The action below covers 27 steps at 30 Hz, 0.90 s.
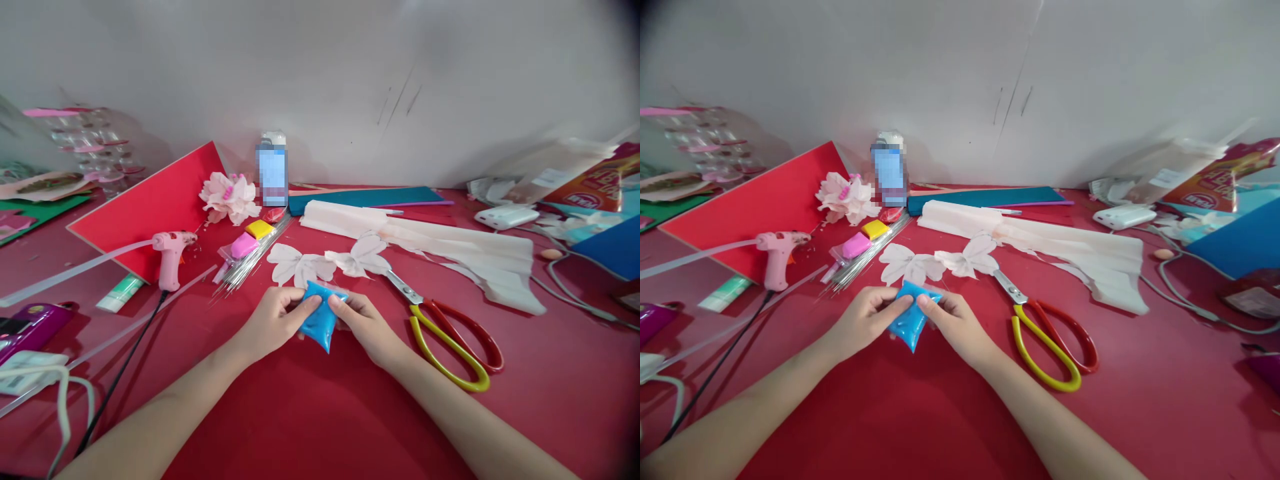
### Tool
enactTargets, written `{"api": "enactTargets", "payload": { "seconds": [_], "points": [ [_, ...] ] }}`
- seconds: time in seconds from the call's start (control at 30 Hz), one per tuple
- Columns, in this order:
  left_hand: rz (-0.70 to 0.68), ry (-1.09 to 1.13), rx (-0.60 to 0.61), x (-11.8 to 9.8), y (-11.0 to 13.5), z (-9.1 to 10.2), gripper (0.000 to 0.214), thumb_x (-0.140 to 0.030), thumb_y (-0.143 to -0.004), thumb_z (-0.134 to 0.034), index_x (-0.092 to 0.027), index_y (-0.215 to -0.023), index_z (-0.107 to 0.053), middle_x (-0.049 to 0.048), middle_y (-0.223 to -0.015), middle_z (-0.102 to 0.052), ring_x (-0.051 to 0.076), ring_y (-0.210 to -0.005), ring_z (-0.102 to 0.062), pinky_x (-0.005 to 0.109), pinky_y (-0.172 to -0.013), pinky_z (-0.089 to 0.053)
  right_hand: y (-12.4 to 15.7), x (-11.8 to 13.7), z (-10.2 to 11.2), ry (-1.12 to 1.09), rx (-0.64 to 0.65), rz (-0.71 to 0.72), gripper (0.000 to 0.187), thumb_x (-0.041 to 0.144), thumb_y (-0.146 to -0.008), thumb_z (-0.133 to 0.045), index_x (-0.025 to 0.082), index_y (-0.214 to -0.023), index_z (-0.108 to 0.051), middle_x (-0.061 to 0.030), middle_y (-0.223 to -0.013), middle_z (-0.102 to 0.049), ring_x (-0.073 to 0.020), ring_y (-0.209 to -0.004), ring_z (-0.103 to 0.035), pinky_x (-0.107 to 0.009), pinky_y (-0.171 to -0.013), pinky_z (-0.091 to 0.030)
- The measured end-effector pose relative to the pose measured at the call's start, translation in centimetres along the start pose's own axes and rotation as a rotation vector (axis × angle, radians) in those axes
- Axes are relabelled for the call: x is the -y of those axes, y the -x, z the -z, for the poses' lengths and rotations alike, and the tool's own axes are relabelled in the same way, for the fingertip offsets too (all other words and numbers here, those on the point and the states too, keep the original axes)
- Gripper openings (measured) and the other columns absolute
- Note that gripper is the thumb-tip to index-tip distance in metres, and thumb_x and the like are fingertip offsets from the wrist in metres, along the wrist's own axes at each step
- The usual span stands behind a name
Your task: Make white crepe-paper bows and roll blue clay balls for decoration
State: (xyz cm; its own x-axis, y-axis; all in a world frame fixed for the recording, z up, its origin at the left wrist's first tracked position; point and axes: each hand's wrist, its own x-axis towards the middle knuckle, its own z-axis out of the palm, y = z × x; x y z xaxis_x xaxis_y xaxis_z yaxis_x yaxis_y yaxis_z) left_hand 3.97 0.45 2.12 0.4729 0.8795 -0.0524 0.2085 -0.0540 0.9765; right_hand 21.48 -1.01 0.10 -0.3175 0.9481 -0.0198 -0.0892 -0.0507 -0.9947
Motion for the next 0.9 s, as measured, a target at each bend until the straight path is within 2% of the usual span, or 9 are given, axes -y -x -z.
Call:
{"api": "enactTargets", "payload": {
  "seconds": [0.2, 0.37, 0.47, 0.6, 0.7, 0.8, 0.9],
  "points": [
    [0.006, 0.09, -0.107, 0.5, -0.3, 0.1, 0.051, -0.057, -0.089, -0.037, -0.015, -0.067, -0.057, 0.0005, -0.064, -0.057, 0.013, -0.063, -0.055, 0.024, -0.06, -0.047, 0.3, 0.3, 0.1, -0.028, -0.048, 0.08, 0.028, 0.046, -0.085, -0.055, 0.02, -0.079, -0.064, -0.0017, -0.077, -0.062, -0.0147, -0.073, -0.057, -0.031, -0.076, -0.048],
    [-0.058, 0.157, -0.037, 0.2, -0.4, 0.0, 0.031, -0.046, -0.083, -0.057, -0.017, -0.091, -0.063, 0.0019, -0.083, -0.062, 0.014, -0.078, -0.058, 0.025, -0.069, -0.049, 0.5, 0.7, -0.1, 0.077, -0.087, 0.122, 0.027, 0.045, -0.086, -0.055, 0.019, -0.084, -0.064, -0.0018, -0.077, -0.061, -0.0148, -0.071, -0.055, -0.03, -0.071, -0.049],
    [-0.066, 0.138, -0.039, 0.0, -0.4, 0.1, 0.027, -0.041, -0.082, -0.061, -0.016, -0.092, -0.064, 0.0023, -0.084, -0.063, 0.014, -0.078, -0.059, 0.024, -0.069, -0.049, 0.5, 1.0, -0.2, 0.055, -0.118, 0.117, 0.027, 0.045, -0.084, -0.057, 0.02, -0.081, -0.062, -0.0006, -0.077, -0.06, -0.0129, -0.069, -0.054, -0.027, -0.069, -0.048],
    [-0.073, 0.027, -0.039, -0.3, -0.2, 0.2, 0.026, -0.039, -0.082, -0.06, -0.014, -0.086, -0.066, 0.0034, -0.08, -0.066, 0.015, -0.075, -0.061, 0.025, -0.067, -0.05, 0.3, 1.0, 0.1, 0.0, -0.147, 0.112, 0.027, 0.047, -0.083, -0.058, 0.02, -0.082, -0.064, -0.0003, -0.073, -0.06, -0.0124, -0.067, -0.054, -0.026, -0.065, -0.047],
    [-0.142, -0.137, -0.056, -0.2, -0.2, 0.2, 0.023, -0.037, -0.084, -0.058, -0.015, -0.082, -0.066, 0.0019, -0.077, -0.068, 0.014, -0.073, -0.062, 0.025, -0.067, -0.05, 0.2, 0.8, 0.5, 0.08, -0.216, 0.166, 0.024, 0.043, -0.082, -0.06, 0.02, -0.082, -0.068, -0.0025, -0.077, -0.065, -0.0142, -0.07, -0.057, -0.026, -0.064, -0.048],
    [-0.237, -0.295, -0.123, 0.1, -0.2, 0.1, 0.023, -0.037, -0.086, -0.055, -0.017, -0.09, -0.066, 0.0031, -0.086, -0.07, 0.016, -0.081, -0.064, 0.027, -0.073, -0.05, 0.2, 0.9, 0.7, 0.187, -0.285, 0.222, 0.02, 0.038, -0.08, -0.063, 0.02, -0.079, -0.071, -0.0037, -0.078, -0.068, -0.0164, -0.071, -0.06, -0.027, -0.062, -0.049],
    [-0.318, -0.402, -0.213, 0.5, -0.1, -0.1, 0.029, -0.039, -0.087, -0.054, -0.018, -0.106, -0.061, 0.0066, -0.1, -0.069, 0.019, -0.092, -0.064, 0.03, -0.078, -0.052, 0.3, 1.1, 0.5, 0.212, -0.304, 0.205, 0.018, 0.037, -0.078, -0.065, 0.02, -0.077, -0.072, -0.0035, -0.074, -0.07, -0.0172, -0.068, -0.061, -0.028, -0.06, -0.05]
  ]
}}
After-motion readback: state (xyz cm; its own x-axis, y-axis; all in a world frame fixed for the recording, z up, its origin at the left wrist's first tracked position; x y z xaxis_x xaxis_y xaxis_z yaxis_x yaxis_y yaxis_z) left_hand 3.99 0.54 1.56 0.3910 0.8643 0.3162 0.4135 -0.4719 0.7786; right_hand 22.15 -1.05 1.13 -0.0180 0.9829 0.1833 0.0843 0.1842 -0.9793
